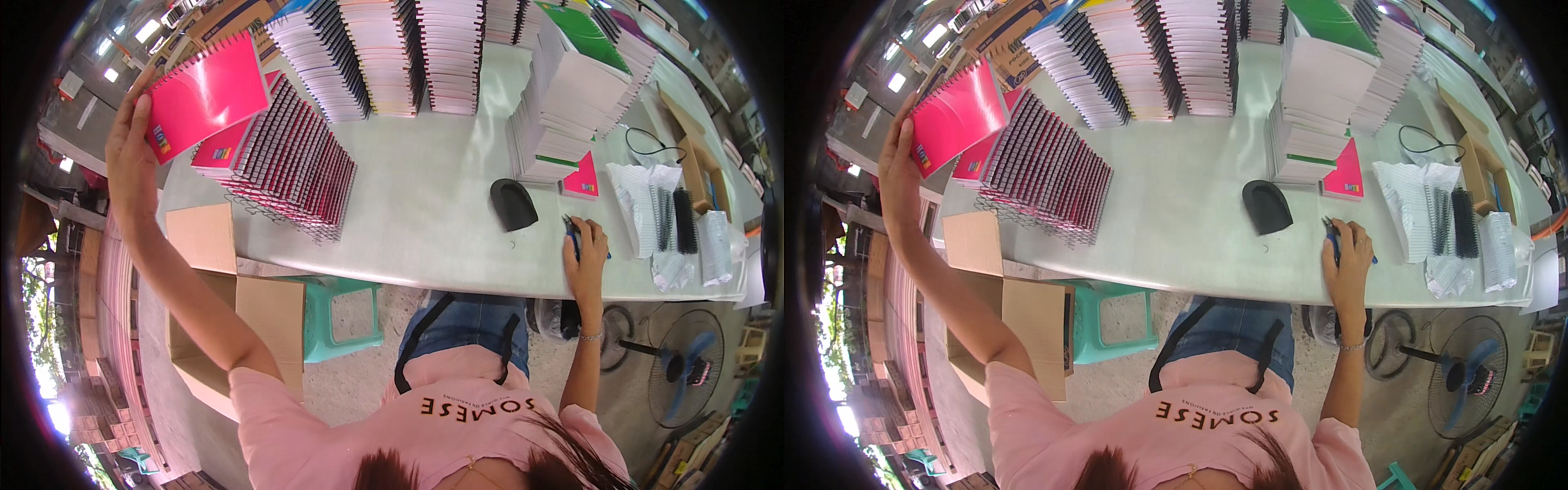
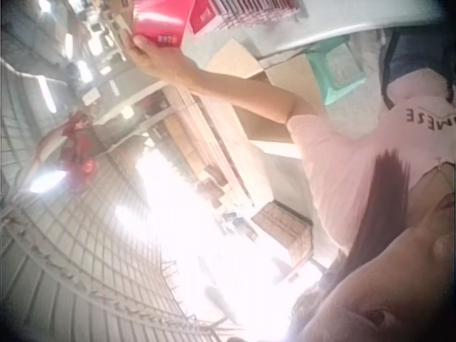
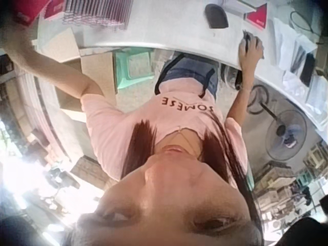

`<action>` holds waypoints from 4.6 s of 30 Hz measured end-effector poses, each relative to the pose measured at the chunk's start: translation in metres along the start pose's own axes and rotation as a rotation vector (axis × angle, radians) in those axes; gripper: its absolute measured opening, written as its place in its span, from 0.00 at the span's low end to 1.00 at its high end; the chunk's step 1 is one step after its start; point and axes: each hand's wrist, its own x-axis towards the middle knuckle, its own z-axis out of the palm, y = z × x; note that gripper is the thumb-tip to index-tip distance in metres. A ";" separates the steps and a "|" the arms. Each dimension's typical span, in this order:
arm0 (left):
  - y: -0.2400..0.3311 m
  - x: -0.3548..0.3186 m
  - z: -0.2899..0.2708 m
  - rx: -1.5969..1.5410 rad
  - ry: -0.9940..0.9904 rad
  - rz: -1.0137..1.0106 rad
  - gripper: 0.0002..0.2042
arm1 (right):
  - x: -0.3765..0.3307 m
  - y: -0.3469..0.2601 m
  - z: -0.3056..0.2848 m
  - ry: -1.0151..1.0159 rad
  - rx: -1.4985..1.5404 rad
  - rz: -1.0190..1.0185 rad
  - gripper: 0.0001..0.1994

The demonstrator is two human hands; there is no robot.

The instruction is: The person inserts a spiral binding through the holes of a notebook, trims the excess wire with shears, and stacks the completed notebooks on a table.

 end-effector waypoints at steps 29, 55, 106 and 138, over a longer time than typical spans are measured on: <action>-0.042 0.053 0.093 0.332 -0.806 0.252 0.21 | -0.002 0.001 0.001 0.046 -0.007 0.010 0.19; 0.041 -0.007 0.094 0.669 -0.576 0.671 0.17 | 0.091 0.119 -0.065 0.463 -0.133 0.249 0.08; 0.010 -0.203 0.247 0.352 -0.735 0.409 0.12 | 0.030 0.201 -0.117 0.259 -0.393 0.475 0.11; -0.034 -0.264 0.284 0.410 -0.302 0.191 0.28 | 0.039 0.183 -0.133 0.855 0.765 0.276 0.15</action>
